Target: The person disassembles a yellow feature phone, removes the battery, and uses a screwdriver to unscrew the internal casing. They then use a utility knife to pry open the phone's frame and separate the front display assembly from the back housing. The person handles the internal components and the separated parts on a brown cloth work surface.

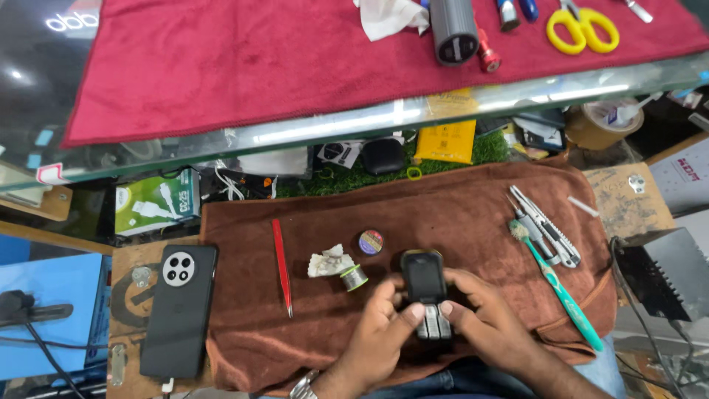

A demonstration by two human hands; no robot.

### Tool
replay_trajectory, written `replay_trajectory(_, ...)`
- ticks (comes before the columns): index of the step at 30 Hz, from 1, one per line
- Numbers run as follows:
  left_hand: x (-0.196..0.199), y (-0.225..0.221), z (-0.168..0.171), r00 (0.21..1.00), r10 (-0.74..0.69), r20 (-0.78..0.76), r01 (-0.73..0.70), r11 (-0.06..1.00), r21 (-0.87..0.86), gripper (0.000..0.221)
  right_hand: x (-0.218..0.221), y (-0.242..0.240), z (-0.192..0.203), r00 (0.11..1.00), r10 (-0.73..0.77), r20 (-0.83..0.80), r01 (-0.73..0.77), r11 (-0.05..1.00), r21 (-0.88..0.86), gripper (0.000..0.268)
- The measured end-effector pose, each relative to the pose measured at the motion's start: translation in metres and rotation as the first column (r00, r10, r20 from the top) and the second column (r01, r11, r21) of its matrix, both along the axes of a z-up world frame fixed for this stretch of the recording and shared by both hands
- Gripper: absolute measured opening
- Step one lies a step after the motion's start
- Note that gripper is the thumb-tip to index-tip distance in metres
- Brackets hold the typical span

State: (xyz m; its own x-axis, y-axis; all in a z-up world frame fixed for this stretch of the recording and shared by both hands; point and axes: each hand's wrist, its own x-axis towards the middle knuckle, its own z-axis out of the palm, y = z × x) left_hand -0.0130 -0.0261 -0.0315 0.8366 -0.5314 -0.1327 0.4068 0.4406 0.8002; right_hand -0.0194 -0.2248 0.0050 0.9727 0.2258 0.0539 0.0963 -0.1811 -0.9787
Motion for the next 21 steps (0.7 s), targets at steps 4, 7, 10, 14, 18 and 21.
replay_trajectory(4,0.004,-0.004,0.004,0.995,0.073,-0.071,-0.076,0.997,-0.029,0.044,-0.005,-0.007,-0.019,0.993,-0.037,-0.111,0.032,0.999,-0.043,0.04)
replay_trajectory(7,0.003,-0.008,0.007,0.995,0.093,-0.024,-0.093,0.996,-0.015,0.042,-0.005,-0.004,-0.028,0.99,-0.084,-0.112,0.077,0.995,-0.065,0.036)
replay_trajectory(10,0.001,-0.007,0.009,0.995,0.098,-0.019,-0.098,0.995,0.007,0.041,-0.007,-0.001,-0.028,0.991,-0.085,-0.103,0.082,0.996,-0.037,0.034)
replay_trajectory(14,0.002,-0.005,0.012,0.997,0.073,0.0,-0.072,0.995,0.071,0.04,-0.007,-0.002,-0.022,0.994,-0.094,-0.047,0.088,0.991,-0.104,0.033)
replay_trajectory(18,-0.001,-0.006,0.014,0.994,0.093,0.062,-0.097,0.993,0.07,0.037,-0.009,0.003,-0.017,0.988,-0.118,-0.099,0.113,0.992,-0.059,0.034)
replay_trajectory(21,-0.003,-0.006,0.015,0.992,0.098,0.076,-0.105,0.991,0.086,0.036,-0.009,0.002,-0.014,0.993,-0.114,-0.024,0.109,0.979,-0.171,0.037)
